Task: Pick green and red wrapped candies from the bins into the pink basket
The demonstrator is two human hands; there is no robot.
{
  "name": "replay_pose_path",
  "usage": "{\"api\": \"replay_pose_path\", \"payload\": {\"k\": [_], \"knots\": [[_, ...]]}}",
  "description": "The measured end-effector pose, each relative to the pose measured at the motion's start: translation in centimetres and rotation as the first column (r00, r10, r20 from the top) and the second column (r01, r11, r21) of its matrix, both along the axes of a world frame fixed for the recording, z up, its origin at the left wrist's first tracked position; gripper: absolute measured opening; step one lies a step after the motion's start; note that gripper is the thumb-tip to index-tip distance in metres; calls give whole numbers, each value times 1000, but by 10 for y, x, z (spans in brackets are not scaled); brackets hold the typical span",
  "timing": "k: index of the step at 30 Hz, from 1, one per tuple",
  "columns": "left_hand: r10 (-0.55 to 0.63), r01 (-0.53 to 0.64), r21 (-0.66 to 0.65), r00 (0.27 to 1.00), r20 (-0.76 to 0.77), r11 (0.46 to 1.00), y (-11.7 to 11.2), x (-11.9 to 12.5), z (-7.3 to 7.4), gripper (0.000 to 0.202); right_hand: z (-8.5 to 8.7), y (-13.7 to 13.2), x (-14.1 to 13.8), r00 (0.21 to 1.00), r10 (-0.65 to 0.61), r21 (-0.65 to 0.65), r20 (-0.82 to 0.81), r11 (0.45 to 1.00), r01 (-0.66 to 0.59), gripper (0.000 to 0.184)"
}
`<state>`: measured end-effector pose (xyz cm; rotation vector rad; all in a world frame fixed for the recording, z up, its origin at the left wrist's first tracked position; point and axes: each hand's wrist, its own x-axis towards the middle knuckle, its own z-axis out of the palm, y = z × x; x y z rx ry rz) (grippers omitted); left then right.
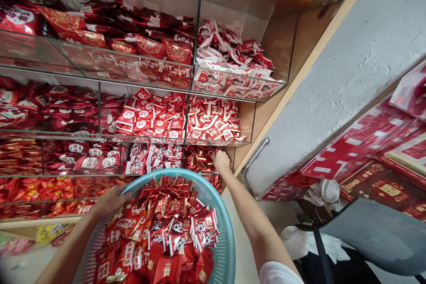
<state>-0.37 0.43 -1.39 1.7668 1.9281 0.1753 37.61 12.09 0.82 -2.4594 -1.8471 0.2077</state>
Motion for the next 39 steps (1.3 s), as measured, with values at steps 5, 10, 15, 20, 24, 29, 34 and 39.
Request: {"api": "replay_pose_path", "payload": {"k": [5,10,15,20,24,29,34,39], "knots": [[7,-7,-2,1000,-4,1000,-1,1,2,26,7,19,16,990,129,-10,50,992,-129,33],[6,-6,6,1000,13,1000,-4,4,8,21,11,33,21,973,225,-33,52,974,-224,38],[12,-12,3,1000,4,1000,-6,5,12,19,8,30,22,970,236,-10,56,972,-236,44],[12,-12,10,1000,6,1000,-6,5,11,20,0,19,19,972,233,5,29,972,-233,40],[7,-7,9,1000,11,1000,-6,5,11,20,-8,9,11,980,201,55,1,978,-201,39],[3,-3,-6,1000,6,1000,-5,3,11,23,-6,1,6,989,135,132,-61,983,-126,46],[-7,6,8,1000,9,1000,-2,2,6,24,6,-11,10,975,139,217,-172,971,-100,31],[-9,9,13,1000,21,1000,-3,2,7,24,26,-42,15,932,254,318,-258,933,-166,23]]}}
